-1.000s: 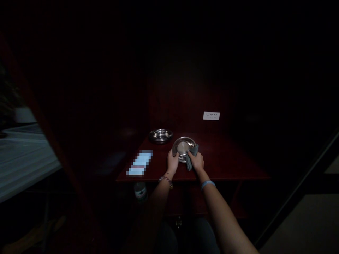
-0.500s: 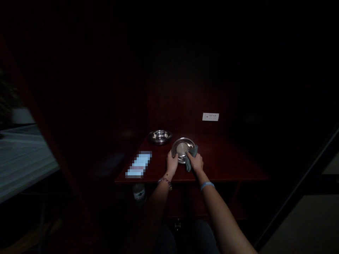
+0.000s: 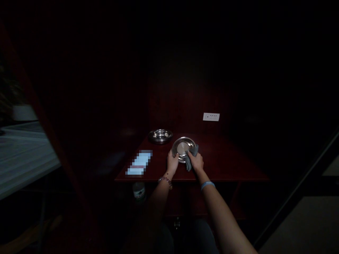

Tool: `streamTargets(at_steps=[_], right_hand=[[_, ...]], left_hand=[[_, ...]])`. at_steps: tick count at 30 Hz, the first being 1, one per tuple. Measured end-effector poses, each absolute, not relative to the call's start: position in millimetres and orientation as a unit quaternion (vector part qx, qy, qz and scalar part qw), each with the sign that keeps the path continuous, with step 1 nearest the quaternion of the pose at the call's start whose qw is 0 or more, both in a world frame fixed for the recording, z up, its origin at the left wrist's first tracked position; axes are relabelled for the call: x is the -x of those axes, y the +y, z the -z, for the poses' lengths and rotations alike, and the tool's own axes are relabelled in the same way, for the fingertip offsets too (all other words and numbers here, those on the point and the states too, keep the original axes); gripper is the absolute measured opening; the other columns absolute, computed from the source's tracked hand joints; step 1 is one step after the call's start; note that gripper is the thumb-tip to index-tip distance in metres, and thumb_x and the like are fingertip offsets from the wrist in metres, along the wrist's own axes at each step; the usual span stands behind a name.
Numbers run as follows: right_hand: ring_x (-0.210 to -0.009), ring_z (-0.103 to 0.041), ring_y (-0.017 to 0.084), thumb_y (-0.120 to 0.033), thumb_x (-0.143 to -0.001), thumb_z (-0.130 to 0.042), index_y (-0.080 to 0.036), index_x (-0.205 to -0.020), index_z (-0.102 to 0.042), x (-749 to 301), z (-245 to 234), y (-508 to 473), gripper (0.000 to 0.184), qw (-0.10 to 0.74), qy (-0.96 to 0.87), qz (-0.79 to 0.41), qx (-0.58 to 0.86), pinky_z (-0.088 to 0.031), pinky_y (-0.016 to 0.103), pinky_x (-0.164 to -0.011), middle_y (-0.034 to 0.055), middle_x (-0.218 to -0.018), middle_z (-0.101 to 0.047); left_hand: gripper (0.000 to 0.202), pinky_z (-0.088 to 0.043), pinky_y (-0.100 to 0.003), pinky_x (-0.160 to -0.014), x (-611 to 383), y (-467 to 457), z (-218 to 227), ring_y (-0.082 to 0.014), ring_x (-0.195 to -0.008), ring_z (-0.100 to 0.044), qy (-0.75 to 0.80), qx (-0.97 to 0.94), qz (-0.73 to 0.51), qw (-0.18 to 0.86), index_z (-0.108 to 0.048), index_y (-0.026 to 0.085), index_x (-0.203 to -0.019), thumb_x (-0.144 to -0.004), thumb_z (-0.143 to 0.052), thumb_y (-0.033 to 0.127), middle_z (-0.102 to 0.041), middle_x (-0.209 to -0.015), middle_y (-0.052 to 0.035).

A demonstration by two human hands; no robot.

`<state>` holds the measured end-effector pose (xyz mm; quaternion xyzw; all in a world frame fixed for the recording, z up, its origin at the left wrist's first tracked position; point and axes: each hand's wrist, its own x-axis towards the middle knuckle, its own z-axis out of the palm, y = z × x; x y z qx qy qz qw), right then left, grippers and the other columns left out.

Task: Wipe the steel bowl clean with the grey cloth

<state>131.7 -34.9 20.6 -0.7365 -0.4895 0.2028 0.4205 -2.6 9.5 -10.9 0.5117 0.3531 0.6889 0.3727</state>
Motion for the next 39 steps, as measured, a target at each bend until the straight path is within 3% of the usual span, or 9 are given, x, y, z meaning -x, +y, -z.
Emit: streamTargets(at_steps=[15,22,27,39], right_hand=[[-0.110,-0.068,0.028,-0.055,-0.088,-0.057,-0.020,-0.116,-0.070,-133.2,-14.0,-29.7,0.047,0.426,-0.483,-0.206,0.737,-0.051,0.034,-0.092,0.0114,-0.114,-0.072],[-0.109,-0.067,0.025,-0.051,-0.087,-0.058,-0.022,-0.133,-0.050,-132.5,-12.4,-31.0,0.055,0.460,-0.461,-0.185,0.736,-0.052,0.034,-0.093,0.0079,-0.113,-0.070],[-0.110,-0.067,0.026,-0.050,-0.087,-0.057,-0.022,-0.132,-0.045,-131.3,-16.2,-34.0,0.055,0.452,-0.458,-0.185,0.743,-0.051,0.036,-0.092,0.0087,-0.113,-0.069],[-0.108,-0.068,0.028,-0.050,-0.082,-0.067,-0.019,-0.136,-0.034,-128.0,-18.9,-38.7,0.070,0.439,-0.485,-0.158,0.740,-0.052,0.035,-0.088,0.0116,-0.112,-0.070]], left_hand=[[0.038,-0.040,-0.043,-0.111,3.2,4.7,6.3,-0.0248,-0.118,-0.061,0.363,-0.521,-0.679,0.368,-0.066,0.016,-0.112,-0.074,-0.066,0.013,-0.070,-0.115,-0.0095],[0.033,-0.047,-0.041,-0.102,5.4,-0.6,1.9,-0.0251,-0.107,-0.066,0.378,-0.534,-0.652,0.383,-0.069,0.016,-0.108,-0.075,-0.070,0.021,-0.074,-0.108,-0.0109],[0.032,-0.049,-0.039,-0.098,5.7,-3.5,-0.1,-0.0248,-0.103,-0.068,0.380,-0.541,-0.646,0.381,-0.070,0.015,-0.107,-0.076,-0.072,0.026,-0.076,-0.103,-0.0104],[0.033,-0.050,-0.040,-0.099,4.9,7.1,12.9,-0.0247,-0.104,-0.069,0.392,-0.557,-0.645,0.347,-0.069,0.017,-0.114,-0.081,-0.067,0.024,-0.074,-0.111,-0.0110]])
